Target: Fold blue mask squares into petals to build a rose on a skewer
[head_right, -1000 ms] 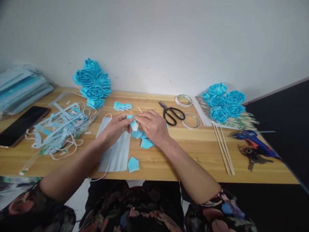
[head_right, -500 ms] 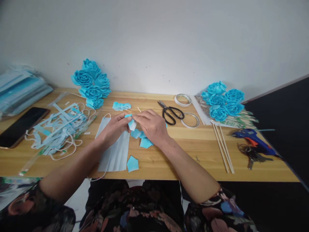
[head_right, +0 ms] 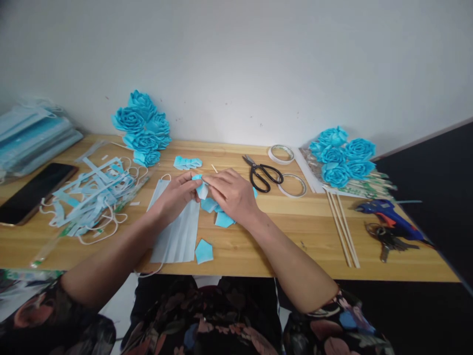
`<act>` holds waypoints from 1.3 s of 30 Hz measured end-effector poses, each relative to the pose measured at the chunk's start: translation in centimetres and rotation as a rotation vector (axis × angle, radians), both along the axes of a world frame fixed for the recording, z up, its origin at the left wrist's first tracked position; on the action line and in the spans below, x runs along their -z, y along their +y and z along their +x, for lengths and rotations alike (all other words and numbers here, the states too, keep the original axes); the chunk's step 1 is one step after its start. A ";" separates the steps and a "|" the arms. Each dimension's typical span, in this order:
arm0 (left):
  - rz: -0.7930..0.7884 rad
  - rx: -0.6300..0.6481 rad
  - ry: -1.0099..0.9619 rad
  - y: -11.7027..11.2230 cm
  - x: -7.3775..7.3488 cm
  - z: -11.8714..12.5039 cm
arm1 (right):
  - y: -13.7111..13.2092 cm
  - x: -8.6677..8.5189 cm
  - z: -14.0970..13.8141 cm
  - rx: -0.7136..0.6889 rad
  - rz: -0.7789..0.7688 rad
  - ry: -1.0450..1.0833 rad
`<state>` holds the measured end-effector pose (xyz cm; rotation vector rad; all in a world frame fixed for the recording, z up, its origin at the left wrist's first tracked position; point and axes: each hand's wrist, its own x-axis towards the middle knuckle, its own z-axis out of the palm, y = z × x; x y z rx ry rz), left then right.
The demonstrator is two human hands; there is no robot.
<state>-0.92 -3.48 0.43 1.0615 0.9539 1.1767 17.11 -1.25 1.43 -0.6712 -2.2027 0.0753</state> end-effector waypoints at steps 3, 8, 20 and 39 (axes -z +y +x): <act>-0.025 0.001 -0.121 0.0 -0.3 0.0 | 0.0 0.0 -0.1 0.019 -0.008 -0.007; -0.063 0.017 -0.271 0.0 -0.5 -0.1 | 0.0 0.1 -0.2 0.042 0.017 0.000; -0.090 0.044 -0.293 -0.2 -0.9 0.1 | 0.0 0.2 -0.4 -0.002 0.054 0.058; 0.010 -0.025 -0.212 -0.1 -0.5 0.2 | -0.1 0.2 -0.5 0.028 -0.215 0.234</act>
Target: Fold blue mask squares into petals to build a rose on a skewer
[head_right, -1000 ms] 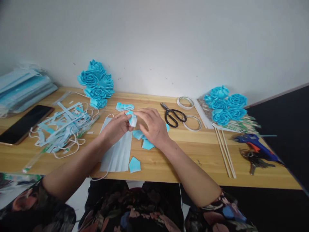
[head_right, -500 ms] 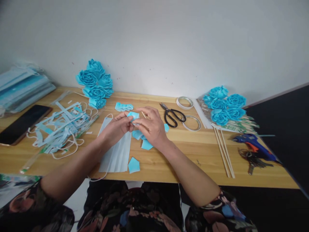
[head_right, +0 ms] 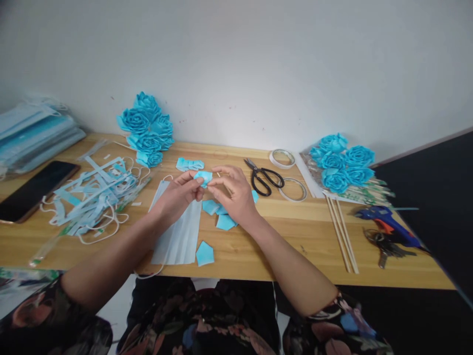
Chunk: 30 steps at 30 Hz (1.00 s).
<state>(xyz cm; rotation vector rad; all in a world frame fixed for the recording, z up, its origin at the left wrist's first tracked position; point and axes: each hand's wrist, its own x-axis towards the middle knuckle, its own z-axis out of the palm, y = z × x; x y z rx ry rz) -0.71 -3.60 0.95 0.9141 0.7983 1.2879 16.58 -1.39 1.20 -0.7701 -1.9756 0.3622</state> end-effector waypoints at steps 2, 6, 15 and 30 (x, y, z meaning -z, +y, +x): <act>0.020 0.001 0.018 0.0 0.2 0.0 | 0.0 0.0 0.0 0.007 -0.037 0.029; 0.028 0.000 0.040 0.0 0.4 0.0 | -0.1 -0.1 0.0 -0.013 -0.113 0.068; 0.022 0.036 0.045 0.0 0.4 0.1 | -0.1 0.1 -0.2 -0.049 -0.389 0.215; 0.040 0.062 0.096 -0.1 0.5 0.1 | -0.1 -0.1 -0.2 -0.043 -0.554 0.251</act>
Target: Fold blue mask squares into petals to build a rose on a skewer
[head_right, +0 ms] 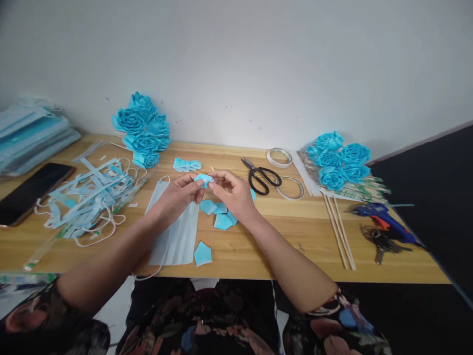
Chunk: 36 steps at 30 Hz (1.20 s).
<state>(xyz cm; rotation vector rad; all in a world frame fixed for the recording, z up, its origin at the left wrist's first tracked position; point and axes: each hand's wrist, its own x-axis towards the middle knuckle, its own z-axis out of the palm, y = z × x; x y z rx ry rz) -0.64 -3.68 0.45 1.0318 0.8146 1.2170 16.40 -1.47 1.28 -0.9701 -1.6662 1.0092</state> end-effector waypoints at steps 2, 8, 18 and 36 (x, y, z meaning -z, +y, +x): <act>0.018 0.000 0.025 0.0 0.1 0.0 | 0.1 0.1 0.0 0.010 0.019 0.000; 0.012 0.010 0.053 0.0 0.0 0.1 | 0.1 0.0 0.0 0.018 0.024 -0.002; 0.009 -0.037 0.094 0.0 -0.1 0.0 | -0.1 0.0 -0.1 -0.044 0.037 -0.045; 0.045 -0.031 0.235 -0.1 -0.6 0.2 | 0.0 0.1 -0.3 -0.008 0.031 -0.042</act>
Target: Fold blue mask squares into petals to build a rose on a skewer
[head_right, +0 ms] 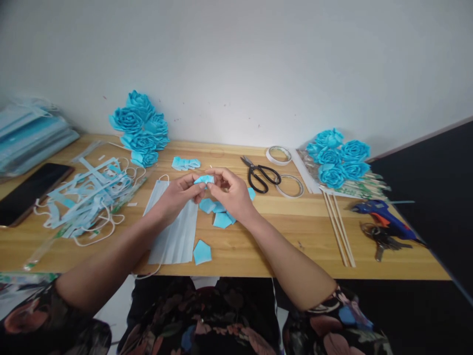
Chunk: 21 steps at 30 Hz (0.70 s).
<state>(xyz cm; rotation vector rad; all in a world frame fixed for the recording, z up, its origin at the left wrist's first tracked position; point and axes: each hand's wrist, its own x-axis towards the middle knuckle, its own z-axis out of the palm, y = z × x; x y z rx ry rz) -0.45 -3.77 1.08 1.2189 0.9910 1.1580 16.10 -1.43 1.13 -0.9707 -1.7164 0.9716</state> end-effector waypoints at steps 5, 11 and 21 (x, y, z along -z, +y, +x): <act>-0.005 -0.034 0.013 -0.1 -0.2 0.1 | -0.1 0.0 0.2 -0.068 -0.076 0.056; -0.004 -0.050 -0.029 -0.3 -0.6 0.0 | 0.3 -0.1 0.6 -0.199 -0.259 0.227; -0.003 -0.120 -0.009 -0.2 -0.5 0.0 | 0.4 0.1 0.6 -0.055 -0.182 0.155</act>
